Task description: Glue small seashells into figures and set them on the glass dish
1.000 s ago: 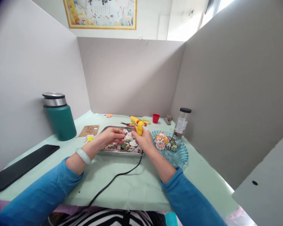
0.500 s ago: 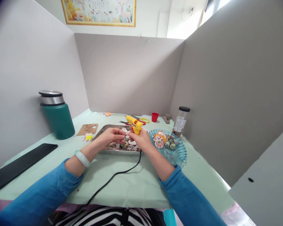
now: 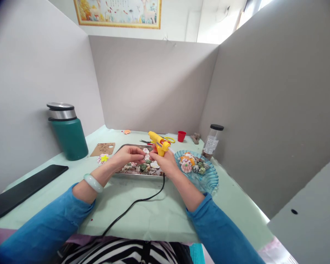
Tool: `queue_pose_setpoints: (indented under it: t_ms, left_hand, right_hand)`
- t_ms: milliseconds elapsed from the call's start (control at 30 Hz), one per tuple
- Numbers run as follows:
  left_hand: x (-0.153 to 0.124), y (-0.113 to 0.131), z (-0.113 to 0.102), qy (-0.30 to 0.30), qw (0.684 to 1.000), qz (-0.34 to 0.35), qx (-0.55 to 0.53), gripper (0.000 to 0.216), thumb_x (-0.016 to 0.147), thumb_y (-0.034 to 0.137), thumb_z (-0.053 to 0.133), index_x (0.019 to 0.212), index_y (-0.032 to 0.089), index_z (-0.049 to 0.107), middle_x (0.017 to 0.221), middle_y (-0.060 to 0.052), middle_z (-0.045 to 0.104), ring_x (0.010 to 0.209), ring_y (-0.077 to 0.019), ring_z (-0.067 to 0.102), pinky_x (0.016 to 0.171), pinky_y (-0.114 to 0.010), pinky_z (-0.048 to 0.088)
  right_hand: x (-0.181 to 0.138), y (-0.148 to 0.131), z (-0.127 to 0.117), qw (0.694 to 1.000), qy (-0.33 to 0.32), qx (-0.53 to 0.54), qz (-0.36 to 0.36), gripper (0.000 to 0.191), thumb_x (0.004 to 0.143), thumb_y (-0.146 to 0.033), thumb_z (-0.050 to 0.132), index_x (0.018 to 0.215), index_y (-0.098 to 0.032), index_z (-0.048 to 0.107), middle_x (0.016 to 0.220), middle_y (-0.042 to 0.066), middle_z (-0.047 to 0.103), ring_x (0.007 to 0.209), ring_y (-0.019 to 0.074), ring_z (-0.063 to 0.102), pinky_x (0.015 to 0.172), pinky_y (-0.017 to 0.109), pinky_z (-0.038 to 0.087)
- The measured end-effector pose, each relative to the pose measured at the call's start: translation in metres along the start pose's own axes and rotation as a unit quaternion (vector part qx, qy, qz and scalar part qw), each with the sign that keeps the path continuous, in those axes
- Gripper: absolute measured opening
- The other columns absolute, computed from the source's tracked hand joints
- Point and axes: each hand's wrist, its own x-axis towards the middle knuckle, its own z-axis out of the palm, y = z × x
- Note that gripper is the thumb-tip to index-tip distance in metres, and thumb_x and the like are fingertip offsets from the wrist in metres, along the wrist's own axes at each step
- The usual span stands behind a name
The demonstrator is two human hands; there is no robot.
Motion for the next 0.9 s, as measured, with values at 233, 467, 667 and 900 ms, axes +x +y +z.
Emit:
queue_pose_setpoints:
  t_ms: [233,467,667,900]
  left_hand:
    - [0.006,-0.008,-0.014,0.013,0.999,-0.013,-0.046,0.03,0.064,0.029,0.078,0.085,0.01,0.067,0.069,-0.008,0.071,0.066,-0.0169,0.067,0.066,-0.027,0.054]
    - [0.001,0.0,-0.008,-0.012,0.99,-0.066,-0.123,0.021,0.072,0.019,0.072,0.088,0.006,0.068,0.08,-0.013,0.072,0.07,-0.0162,0.069,0.068,-0.024,0.055]
    - [0.003,-0.002,-0.01,0.011,0.99,-0.075,-0.115,0.016,0.072,0.014,0.071,0.085,0.006,0.066,0.075,-0.013,0.072,0.065,-0.0153,0.068,0.064,-0.023,0.055]
    - [0.006,-0.006,-0.014,0.036,0.996,-0.046,-0.061,0.021,0.07,0.025,0.073,0.08,0.009,0.065,0.071,-0.01,0.071,0.063,-0.0158,0.067,0.066,-0.027,0.055]
  right_hand:
    - [0.0,0.002,0.0,0.998,0.012,0.047,0.027,0.036,0.063,-0.034,0.071,0.093,-0.018,0.06,0.073,0.001,0.063,0.066,0.0166,0.062,0.065,0.031,0.051]
    - [-0.001,0.0,0.001,0.999,-0.004,0.047,0.02,0.034,0.062,-0.033,0.071,0.091,-0.018,0.059,0.07,0.0,0.063,0.065,0.0159,0.062,0.066,0.031,0.051]
    - [-0.001,0.0,0.001,0.998,0.02,0.049,0.024,0.033,0.064,-0.032,0.07,0.091,-0.018,0.058,0.073,0.0,0.061,0.065,0.0151,0.06,0.065,0.03,0.05]
    - [-0.001,0.0,0.001,0.999,0.016,0.046,0.023,0.032,0.064,-0.03,0.07,0.092,-0.018,0.058,0.069,-0.001,0.061,0.061,0.0142,0.059,0.062,0.029,0.049]
